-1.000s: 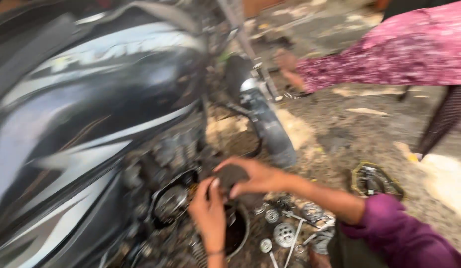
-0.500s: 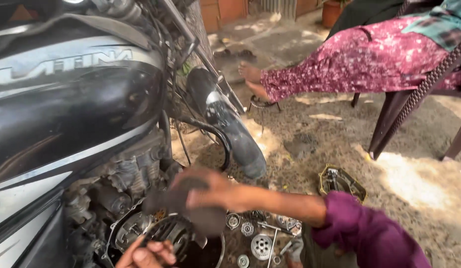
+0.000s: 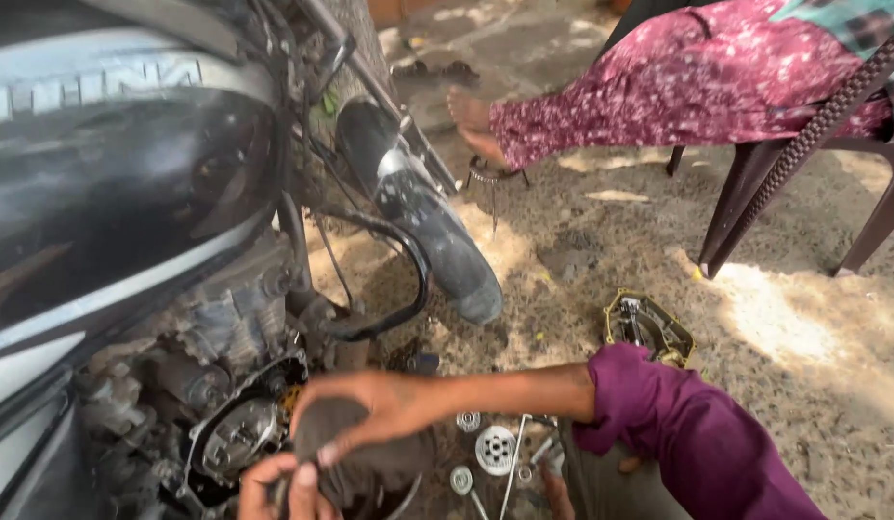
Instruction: Repairing a motorcycle clutch and engine components.
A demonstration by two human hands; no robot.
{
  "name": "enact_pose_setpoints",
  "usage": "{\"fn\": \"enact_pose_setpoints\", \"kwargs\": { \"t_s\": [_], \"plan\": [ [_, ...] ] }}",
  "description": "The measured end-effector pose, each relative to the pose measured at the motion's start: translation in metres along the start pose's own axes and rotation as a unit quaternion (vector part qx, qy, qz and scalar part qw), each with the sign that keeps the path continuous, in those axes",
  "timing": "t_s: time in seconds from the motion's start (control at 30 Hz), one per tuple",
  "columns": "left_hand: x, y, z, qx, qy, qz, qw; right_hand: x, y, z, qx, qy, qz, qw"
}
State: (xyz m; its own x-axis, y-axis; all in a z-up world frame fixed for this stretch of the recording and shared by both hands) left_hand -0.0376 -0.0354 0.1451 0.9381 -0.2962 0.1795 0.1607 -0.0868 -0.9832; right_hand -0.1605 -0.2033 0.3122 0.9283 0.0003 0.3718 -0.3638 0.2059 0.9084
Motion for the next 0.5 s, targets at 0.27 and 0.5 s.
{"fn": "enact_pose_setpoints", "kwargs": {
  "t_s": [0.27, 0.5],
  "plan": [
    [-0.043, -0.194, 0.021, -0.169, -0.249, -0.043, 0.953, 0.013, -0.023, 0.027, 0.264, -0.302, -0.230, 0.886],
    [-0.048, -0.175, 0.007, -0.139, -0.165, 0.075, 0.974, 0.015, -0.009, -0.032, 0.139, -0.070, -0.163, 0.974]
  ]
}}
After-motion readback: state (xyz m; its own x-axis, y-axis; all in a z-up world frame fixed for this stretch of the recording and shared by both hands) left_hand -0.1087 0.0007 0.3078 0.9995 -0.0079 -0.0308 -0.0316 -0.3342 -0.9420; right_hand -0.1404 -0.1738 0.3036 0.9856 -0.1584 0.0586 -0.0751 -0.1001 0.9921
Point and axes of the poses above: each hand's wrist, its own x-axis towards the middle knuckle, its own z-axis out of the back of the hand, y = z × x, the point moved 6 cm from there along x, towards the middle knuckle, and after that the axes turned 14 degrees about -y, right-handed, at the moved point
